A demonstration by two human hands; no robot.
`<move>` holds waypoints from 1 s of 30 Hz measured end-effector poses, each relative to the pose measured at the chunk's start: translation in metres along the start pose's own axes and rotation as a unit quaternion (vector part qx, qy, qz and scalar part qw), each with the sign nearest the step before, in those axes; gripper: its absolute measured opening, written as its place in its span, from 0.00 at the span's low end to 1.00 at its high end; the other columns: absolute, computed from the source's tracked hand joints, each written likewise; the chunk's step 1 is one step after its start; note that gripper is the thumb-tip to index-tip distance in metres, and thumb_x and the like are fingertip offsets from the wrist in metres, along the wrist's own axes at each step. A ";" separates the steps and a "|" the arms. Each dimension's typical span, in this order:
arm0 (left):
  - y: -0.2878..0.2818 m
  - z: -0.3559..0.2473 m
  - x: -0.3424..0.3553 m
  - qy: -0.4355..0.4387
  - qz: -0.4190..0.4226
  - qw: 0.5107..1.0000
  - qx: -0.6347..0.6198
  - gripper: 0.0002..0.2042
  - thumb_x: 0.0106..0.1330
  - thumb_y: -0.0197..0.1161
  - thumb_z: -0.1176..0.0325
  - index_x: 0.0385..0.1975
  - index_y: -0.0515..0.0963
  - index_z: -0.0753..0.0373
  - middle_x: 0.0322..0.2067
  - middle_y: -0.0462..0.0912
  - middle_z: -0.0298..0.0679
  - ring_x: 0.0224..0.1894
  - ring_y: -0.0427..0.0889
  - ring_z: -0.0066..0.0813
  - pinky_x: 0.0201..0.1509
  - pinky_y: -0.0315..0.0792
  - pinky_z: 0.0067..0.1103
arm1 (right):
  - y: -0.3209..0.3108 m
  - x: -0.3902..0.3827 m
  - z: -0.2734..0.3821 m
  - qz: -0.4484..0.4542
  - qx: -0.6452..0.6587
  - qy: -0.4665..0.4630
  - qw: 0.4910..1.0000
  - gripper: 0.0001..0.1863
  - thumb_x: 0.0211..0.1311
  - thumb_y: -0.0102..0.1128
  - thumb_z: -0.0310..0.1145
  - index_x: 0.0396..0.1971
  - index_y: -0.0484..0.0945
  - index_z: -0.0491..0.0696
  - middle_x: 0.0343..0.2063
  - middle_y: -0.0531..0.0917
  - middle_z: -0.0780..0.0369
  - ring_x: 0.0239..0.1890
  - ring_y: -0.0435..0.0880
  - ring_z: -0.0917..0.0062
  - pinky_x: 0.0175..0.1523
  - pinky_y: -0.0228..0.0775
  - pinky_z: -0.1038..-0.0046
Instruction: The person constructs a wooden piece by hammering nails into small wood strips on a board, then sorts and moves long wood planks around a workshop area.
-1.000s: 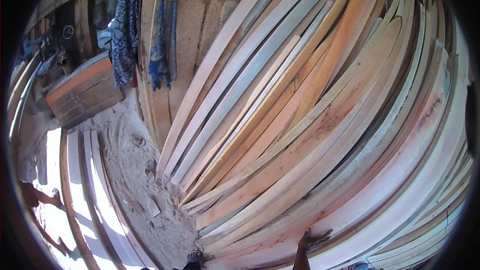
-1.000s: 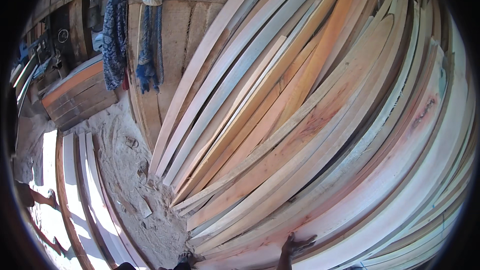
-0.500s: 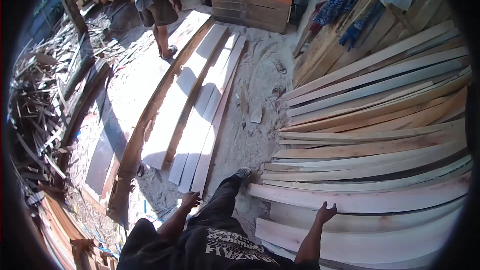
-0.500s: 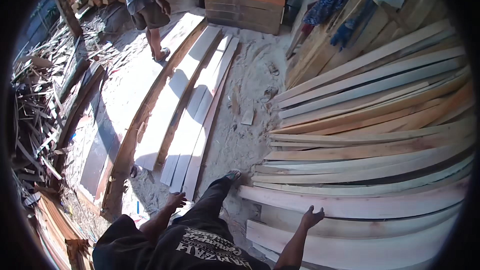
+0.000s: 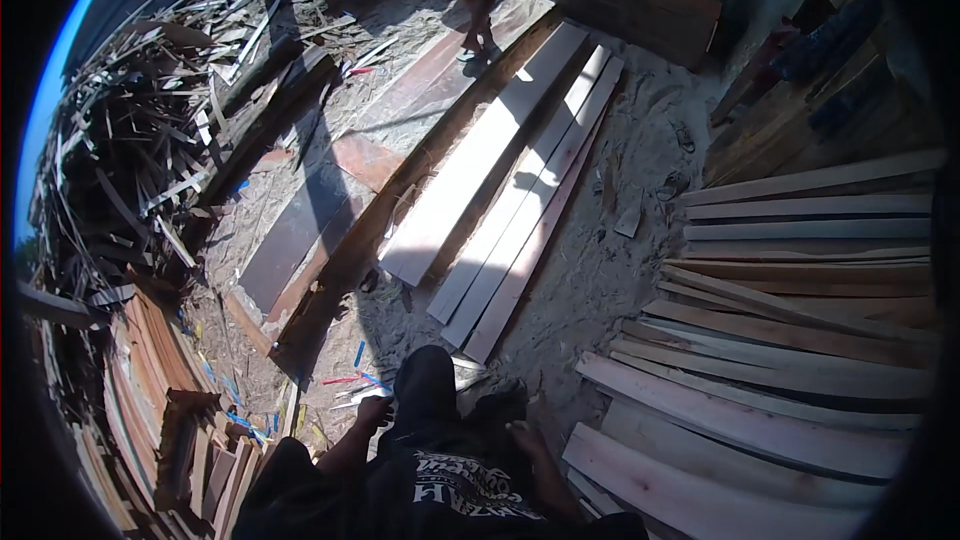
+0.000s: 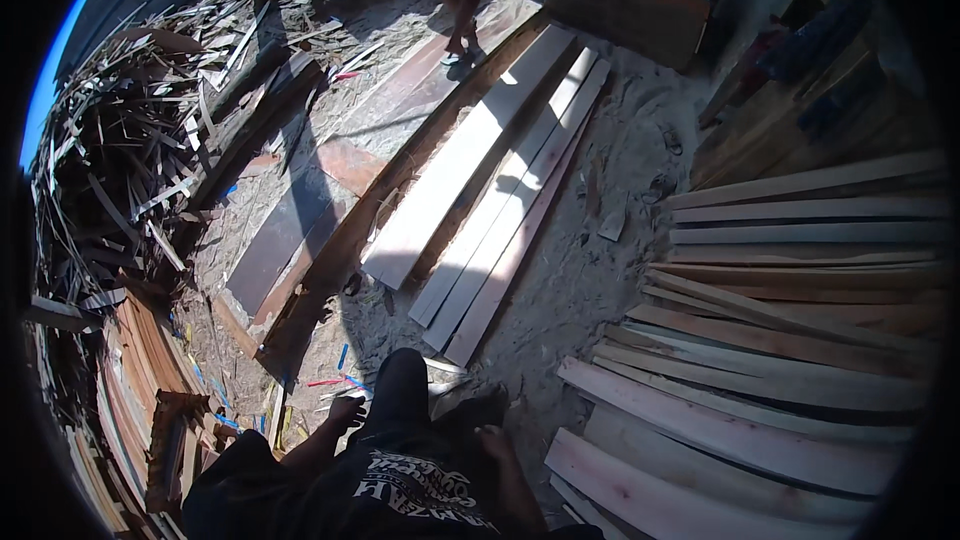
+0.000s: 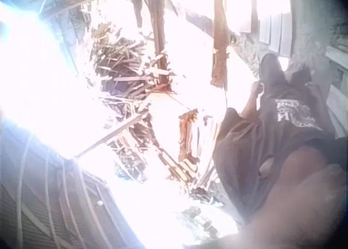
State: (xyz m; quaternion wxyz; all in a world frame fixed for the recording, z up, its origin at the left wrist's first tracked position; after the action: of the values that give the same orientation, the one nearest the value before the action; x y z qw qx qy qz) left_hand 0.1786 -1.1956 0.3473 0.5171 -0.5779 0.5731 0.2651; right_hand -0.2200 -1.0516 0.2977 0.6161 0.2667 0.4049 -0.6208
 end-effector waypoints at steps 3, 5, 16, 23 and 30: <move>-0.024 -0.044 0.055 0.095 -0.027 0.990 0.099 0.19 0.64 0.63 0.51 0.32 0.83 0.65 0.24 0.84 0.39 0.24 0.83 0.30 0.24 0.73 0.25 | -0.001 -0.006 0.005 -0.052 0.055 0.056 0.996 0.35 0.60 0.63 0.52 0.57 0.74 0.38 0.52 0.80 0.48 0.57 0.78 0.63 0.62 0.66 0.65; -0.048 -0.058 0.124 0.149 -0.064 0.964 0.211 0.23 0.64 0.60 0.46 0.30 0.83 0.65 0.27 0.85 0.46 0.31 0.86 0.42 0.38 0.76 0.34 | 0.025 -0.007 0.002 -0.034 -0.004 0.113 0.993 0.38 0.59 0.64 0.52 0.60 0.70 0.38 0.56 0.77 0.46 0.61 0.75 0.60 0.65 0.64 0.65; -0.034 -0.151 0.512 -0.082 0.041 0.994 -0.058 0.26 0.66 0.59 0.45 0.50 0.74 0.64 0.34 0.78 0.43 0.32 0.79 0.36 0.34 0.75 0.31 | 0.264 -0.003 0.046 -0.028 -0.181 0.372 0.910 0.42 0.52 0.69 0.56 0.60 0.68 0.44 0.51 0.78 0.47 0.55 0.76 0.51 0.60 0.67 0.55; -0.015 -0.215 0.691 -0.133 -0.012 0.947 -0.292 0.43 0.64 0.51 0.32 0.71 0.52 0.57 0.64 0.64 0.55 0.64 0.67 0.54 0.63 0.63 0.50 | 0.321 0.010 0.078 0.031 -0.128 0.499 0.857 0.42 0.53 0.63 0.65 0.59 0.73 0.47 0.53 0.80 0.50 0.56 0.78 0.56 0.61 0.68 0.59; -0.009 -0.232 0.663 -0.050 0.013 0.936 -0.348 0.41 0.67 0.47 0.33 0.61 0.63 0.69 0.51 0.75 0.51 0.49 0.78 0.45 0.51 0.74 0.40 | 0.384 0.094 0.079 0.120 0.073 0.477 0.867 0.27 0.60 0.64 0.50 0.53 0.78 0.47 0.45 0.84 0.56 0.50 0.82 0.66 0.54 0.73 0.62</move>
State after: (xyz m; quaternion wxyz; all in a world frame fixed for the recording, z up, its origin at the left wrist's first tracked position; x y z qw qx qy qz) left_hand 0.2550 -1.6637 -0.1704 0.3079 -0.7003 0.4255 0.4835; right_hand 0.1606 -1.1354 0.1946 0.3964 0.6209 0.5683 -0.3666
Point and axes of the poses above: each hand's wrist, its own x-axis towards the middle knuckle, its own y-axis out of the palm, z = x × y, the point moved 5 cm from there along x, towards the middle knuckle
